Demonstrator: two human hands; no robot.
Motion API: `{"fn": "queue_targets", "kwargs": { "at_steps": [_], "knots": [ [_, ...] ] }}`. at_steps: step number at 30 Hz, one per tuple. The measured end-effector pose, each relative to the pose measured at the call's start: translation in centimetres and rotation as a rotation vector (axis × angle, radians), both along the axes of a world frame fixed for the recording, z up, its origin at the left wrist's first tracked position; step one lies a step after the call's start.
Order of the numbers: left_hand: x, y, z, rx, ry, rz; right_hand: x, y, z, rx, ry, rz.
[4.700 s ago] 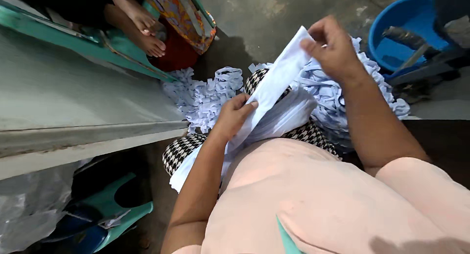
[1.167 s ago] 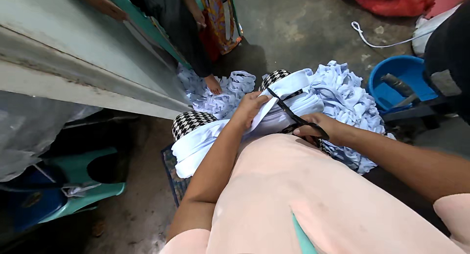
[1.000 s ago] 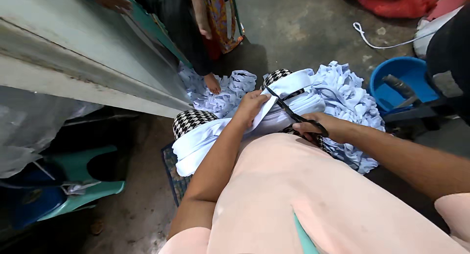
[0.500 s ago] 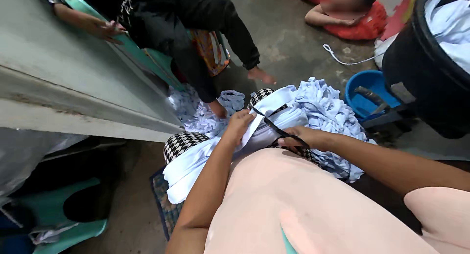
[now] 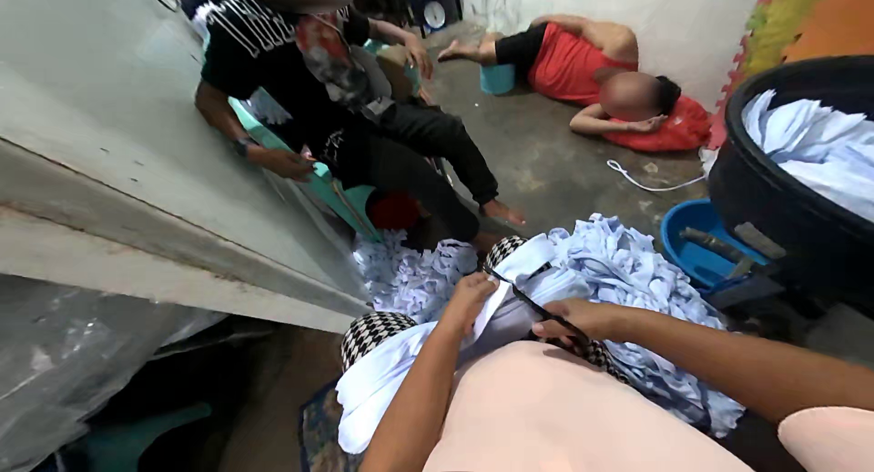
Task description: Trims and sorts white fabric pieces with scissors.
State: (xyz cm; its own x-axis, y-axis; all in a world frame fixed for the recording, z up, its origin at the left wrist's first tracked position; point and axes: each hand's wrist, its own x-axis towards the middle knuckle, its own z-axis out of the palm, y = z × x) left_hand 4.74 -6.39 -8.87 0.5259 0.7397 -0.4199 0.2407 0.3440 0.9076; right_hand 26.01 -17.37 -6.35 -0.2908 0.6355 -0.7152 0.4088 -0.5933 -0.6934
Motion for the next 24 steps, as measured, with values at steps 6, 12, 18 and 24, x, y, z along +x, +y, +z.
{"fn": "queue_targets", "kwargs": {
  "at_steps": [6, 12, 18, 24],
  "knots": [
    [0.0, -0.1, 0.1, 0.015, -0.018, 0.022, -0.9, -0.3, -0.3, 0.064, -0.066, -0.099],
    [-0.1, -0.4, 0.1, -0.004, -0.052, 0.099, -0.6, -0.5, -0.5, 0.134, -0.086, -0.076],
    [-0.7, -0.8, -1.3, -0.037, 0.004, 0.014, -1.4, 0.0, -0.4, 0.056, -0.094, -0.037],
    [-0.9, -1.0, -1.9, -0.029, 0.006, 0.036, -0.9, -1.2, -2.1, 0.130, -0.050, -0.124]
  ]
}}
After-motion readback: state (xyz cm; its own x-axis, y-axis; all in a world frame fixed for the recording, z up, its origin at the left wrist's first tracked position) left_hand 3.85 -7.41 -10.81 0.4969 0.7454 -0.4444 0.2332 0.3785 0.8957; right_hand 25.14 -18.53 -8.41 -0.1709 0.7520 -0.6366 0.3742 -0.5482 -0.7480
